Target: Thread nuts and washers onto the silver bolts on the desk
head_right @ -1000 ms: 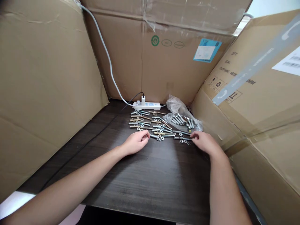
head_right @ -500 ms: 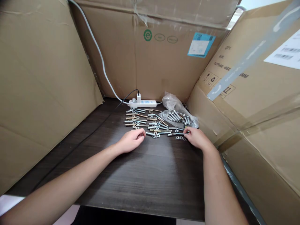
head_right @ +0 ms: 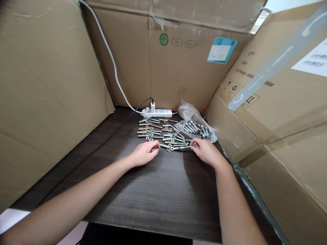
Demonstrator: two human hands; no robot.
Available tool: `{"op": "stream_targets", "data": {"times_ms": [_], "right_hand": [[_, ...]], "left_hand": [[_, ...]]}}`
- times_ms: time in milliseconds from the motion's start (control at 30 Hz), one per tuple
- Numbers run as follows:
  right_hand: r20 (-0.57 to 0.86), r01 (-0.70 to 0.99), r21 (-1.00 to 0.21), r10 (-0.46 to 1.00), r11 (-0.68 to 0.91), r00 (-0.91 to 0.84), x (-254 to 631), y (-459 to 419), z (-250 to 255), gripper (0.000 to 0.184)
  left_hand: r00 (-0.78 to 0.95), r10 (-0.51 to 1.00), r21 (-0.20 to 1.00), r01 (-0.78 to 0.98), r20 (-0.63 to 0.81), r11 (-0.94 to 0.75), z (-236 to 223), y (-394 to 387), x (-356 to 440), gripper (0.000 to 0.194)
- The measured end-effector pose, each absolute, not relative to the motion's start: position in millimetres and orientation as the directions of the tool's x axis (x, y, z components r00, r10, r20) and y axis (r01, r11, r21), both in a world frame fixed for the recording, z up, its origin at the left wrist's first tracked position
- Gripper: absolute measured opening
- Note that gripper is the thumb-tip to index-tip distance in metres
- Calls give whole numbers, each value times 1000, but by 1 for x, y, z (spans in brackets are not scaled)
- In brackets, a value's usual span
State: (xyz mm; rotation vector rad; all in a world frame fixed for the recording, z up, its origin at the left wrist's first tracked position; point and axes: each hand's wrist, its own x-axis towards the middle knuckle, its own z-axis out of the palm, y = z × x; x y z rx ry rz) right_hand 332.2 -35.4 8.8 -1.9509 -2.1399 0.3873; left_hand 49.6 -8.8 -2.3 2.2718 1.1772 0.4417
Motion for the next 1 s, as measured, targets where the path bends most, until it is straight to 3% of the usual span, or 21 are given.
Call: {"op": "stream_targets", "data": {"times_ms": [133,267,400,467,700,1000], "right_hand": [[-18,920,-379,993,99,-114,327,-37,12,18],[2,825,-560,996,75,-90,333,-37,14,23],[-9,492,-868,988,69,-153,319,-38,13,31],[-9,302,-952,978,55,-207,298,-38,9,31],[80,65,-992,951,104,-298,225,-47,-11,29],[126,90,-985,965,150,-229,209,-54,-16,30]], "left_hand": [[570,821,588,653,34,-478,-1,-10,50,14],[561,827,600,650,37,-467,-1,-10,50,14],[565,822,656,592,78,-469,-3,-10,50,14],[574,811,694,540,109,-475,-4,-10,50,16],[670,732,730,439,121,-523,-7,-15,50,22],[716,694,721,440,78,-535,-12,-12,51,29]]}}
